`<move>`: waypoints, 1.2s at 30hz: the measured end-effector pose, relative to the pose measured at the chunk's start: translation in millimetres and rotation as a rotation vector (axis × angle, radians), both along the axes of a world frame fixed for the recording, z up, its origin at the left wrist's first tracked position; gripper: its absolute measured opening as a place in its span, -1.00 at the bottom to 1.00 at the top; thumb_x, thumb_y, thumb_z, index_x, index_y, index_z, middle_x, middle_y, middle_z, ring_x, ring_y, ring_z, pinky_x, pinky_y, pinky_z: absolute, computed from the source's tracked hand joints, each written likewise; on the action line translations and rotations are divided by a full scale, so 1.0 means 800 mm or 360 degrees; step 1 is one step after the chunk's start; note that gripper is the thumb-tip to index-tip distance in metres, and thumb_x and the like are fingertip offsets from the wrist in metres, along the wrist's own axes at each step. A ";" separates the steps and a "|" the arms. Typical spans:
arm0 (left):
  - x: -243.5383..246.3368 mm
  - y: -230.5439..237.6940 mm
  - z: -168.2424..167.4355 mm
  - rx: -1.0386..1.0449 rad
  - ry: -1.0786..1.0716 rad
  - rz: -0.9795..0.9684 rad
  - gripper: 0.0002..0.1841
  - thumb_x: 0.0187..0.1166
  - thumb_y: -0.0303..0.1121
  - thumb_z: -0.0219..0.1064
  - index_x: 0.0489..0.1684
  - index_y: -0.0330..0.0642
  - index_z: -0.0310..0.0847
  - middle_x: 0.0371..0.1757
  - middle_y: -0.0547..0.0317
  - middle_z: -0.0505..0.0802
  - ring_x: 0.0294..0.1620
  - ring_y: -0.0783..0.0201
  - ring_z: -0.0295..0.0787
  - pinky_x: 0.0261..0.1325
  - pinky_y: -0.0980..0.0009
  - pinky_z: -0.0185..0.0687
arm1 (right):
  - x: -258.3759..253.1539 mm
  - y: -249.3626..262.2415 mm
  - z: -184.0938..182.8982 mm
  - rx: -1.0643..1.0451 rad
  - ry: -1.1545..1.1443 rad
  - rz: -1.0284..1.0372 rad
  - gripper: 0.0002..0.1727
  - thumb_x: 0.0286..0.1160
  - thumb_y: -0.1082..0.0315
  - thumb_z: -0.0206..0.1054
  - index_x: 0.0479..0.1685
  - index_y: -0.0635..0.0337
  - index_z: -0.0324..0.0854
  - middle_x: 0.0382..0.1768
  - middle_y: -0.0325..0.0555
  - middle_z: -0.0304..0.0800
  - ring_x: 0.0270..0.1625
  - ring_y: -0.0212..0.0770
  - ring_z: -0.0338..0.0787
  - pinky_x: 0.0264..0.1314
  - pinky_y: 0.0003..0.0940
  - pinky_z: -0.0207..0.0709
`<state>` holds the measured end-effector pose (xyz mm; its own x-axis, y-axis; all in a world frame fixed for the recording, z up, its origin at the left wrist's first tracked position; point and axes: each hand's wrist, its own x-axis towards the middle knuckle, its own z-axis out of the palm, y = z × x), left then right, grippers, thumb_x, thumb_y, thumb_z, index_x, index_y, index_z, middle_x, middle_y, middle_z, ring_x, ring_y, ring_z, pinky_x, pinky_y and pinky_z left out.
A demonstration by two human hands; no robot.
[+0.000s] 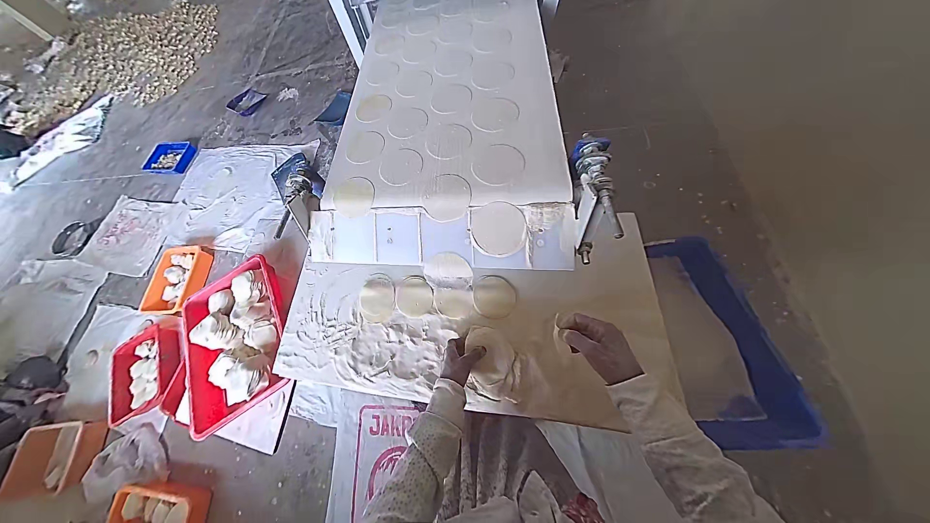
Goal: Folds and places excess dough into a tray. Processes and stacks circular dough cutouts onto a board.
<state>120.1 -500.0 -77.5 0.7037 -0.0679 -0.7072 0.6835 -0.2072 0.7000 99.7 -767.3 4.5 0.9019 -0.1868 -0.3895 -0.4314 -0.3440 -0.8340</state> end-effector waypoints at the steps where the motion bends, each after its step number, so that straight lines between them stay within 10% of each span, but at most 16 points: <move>1: -0.002 -0.003 0.002 0.0002 0.0023 0.0039 -0.42 0.54 -0.35 0.49 0.43 -0.54 0.41 0.28 -0.39 0.72 0.28 -0.07 0.71 0.42 0.04 0.56 | 0.003 0.007 0.005 -0.0113 -0.0008 0.0127 -0.84 0.46 0.36 0.29 -0.23 0.26 0.74 -0.39 -0.10 0.79 -0.36 -0.23 0.73 -0.17 -0.14 0.57; 4: -0.009 -0.009 0.003 -0.0011 0.0101 0.0170 -0.54 0.66 -0.24 0.39 0.31 -0.47 0.52 0.19 -0.34 0.74 0.15 -0.07 0.71 0.21 -0.03 0.62 | 0.006 0.056 0.003 -0.0271 0.0030 0.0533 -0.75 0.56 0.34 0.28 -0.04 0.35 0.77 -0.19 0.19 0.86 -0.09 0.12 0.84 0.07 0.19 0.60; 9: -0.019 -0.012 0.011 -0.0012 0.0135 0.0311 -0.30 0.81 0.16 -0.05 0.50 -0.38 0.48 0.40 -0.39 0.67 0.37 -0.18 0.63 0.37 -0.16 0.51 | -0.017 0.132 -0.048 -0.0226 -0.0129 0.1061 -0.60 0.61 0.29 0.24 0.34 0.24 0.66 0.33 0.23 0.68 0.33 0.18 0.74 0.37 0.13 0.60; 15: -0.016 -0.027 0.019 0.0316 0.0025 -0.0084 -0.21 0.42 -0.12 0.60 0.54 -0.42 0.35 0.40 -0.39 0.66 0.46 -0.17 0.61 0.57 -0.08 0.43 | -0.030 0.078 -0.073 0.0009 -0.0413 0.0456 -0.60 0.44 0.52 0.16 0.26 0.38 0.65 0.10 0.12 0.86 0.06 -0.02 0.88 0.15 -0.09 0.74; 22: -0.006 -0.051 0.088 0.0600 -0.0219 -0.0560 -0.22 0.32 -0.16 0.61 0.55 -0.30 0.41 0.48 -0.26 0.64 0.49 -0.13 0.61 0.55 -0.09 0.48 | -0.029 0.003 -0.067 0.0143 -0.0157 0.0064 -0.61 0.43 0.39 0.24 0.21 0.37 0.64 0.03 0.11 0.86 -0.09 -0.10 0.90 -0.05 -0.15 0.78; 28: 0.007 -0.011 0.158 -0.0209 -0.0383 -0.0416 -0.41 0.39 -0.40 0.57 0.36 -0.55 0.50 0.20 -0.42 0.75 0.25 -0.11 0.73 0.43 -0.03 0.56 | -0.003 0.069 -0.031 0.0937 0.0113 -0.0219 -0.19 0.82 -0.21 -0.59 0.49 0.19 0.36 0.05 -0.26 0.79 0.00 -0.45 0.81 0.00 -0.40 0.71; 31: 0.003 0.026 0.176 -0.0569 -0.0360 -0.0133 -0.43 0.43 -0.52 0.47 0.42 -0.57 0.40 0.17 -0.33 0.76 0.12 0.08 0.76 0.34 0.12 0.64 | 0.003 0.158 0.062 0.1043 0.0229 -0.0485 -0.38 0.93 0.07 -0.53 0.57 0.24 0.28 0.17 -0.24 0.64 0.13 -0.67 0.63 0.25 -0.64 0.53; 36: -0.017 0.131 0.153 -0.0447 -0.0282 0.0289 -0.36 0.44 -0.48 0.46 0.53 -0.46 0.35 0.23 -0.27 0.75 0.15 0.08 0.77 0.33 0.11 0.67 | 0.023 0.236 0.000 0.1858 0.0366 0.0164 -0.03 0.71 -0.38 -0.52 0.72 0.25 0.21 0.49 0.10 0.62 0.51 -0.10 0.63 0.54 -0.05 0.55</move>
